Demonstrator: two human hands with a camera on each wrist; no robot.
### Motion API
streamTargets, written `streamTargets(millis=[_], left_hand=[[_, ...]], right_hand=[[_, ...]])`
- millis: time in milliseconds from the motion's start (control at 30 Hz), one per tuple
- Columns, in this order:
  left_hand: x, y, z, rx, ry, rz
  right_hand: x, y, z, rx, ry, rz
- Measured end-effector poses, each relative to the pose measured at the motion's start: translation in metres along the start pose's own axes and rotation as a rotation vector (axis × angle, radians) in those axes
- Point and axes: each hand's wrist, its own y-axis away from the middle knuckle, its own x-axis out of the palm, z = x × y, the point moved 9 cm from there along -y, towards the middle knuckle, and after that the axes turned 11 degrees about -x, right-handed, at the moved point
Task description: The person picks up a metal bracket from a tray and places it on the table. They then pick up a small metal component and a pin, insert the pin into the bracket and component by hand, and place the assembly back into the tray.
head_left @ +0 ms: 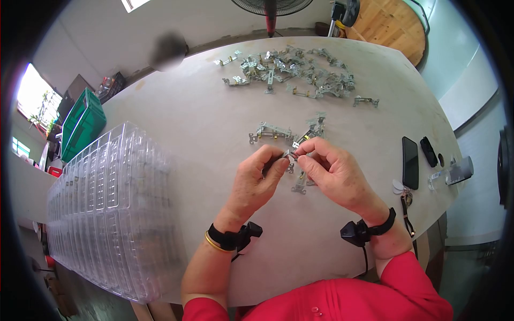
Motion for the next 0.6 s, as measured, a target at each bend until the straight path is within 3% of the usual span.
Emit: streamTargets(millis=[300, 500, 567, 600], left_hand=[[0.004, 0.003, -0.012, 0.072, -0.173, -0.009], [0.012, 0.004, -0.009, 0.062, -0.158, 0.082], [0.007, 0.001, 0.007, -0.159, 0.250, 0.119], [0.004, 0.000, 0.011, -0.170, 0.286, 0.128]], right_hand=[[-0.005, -0.001, 0.009, -0.133, 0.120, -0.027], [-0.020, -0.003, 0.016, -0.229, 0.009, -0.188], [-0.022, -0.004, 0.012, -0.116, -0.079, -0.172], [-0.021, -0.004, 0.012, -0.117, -0.079, -0.175]])
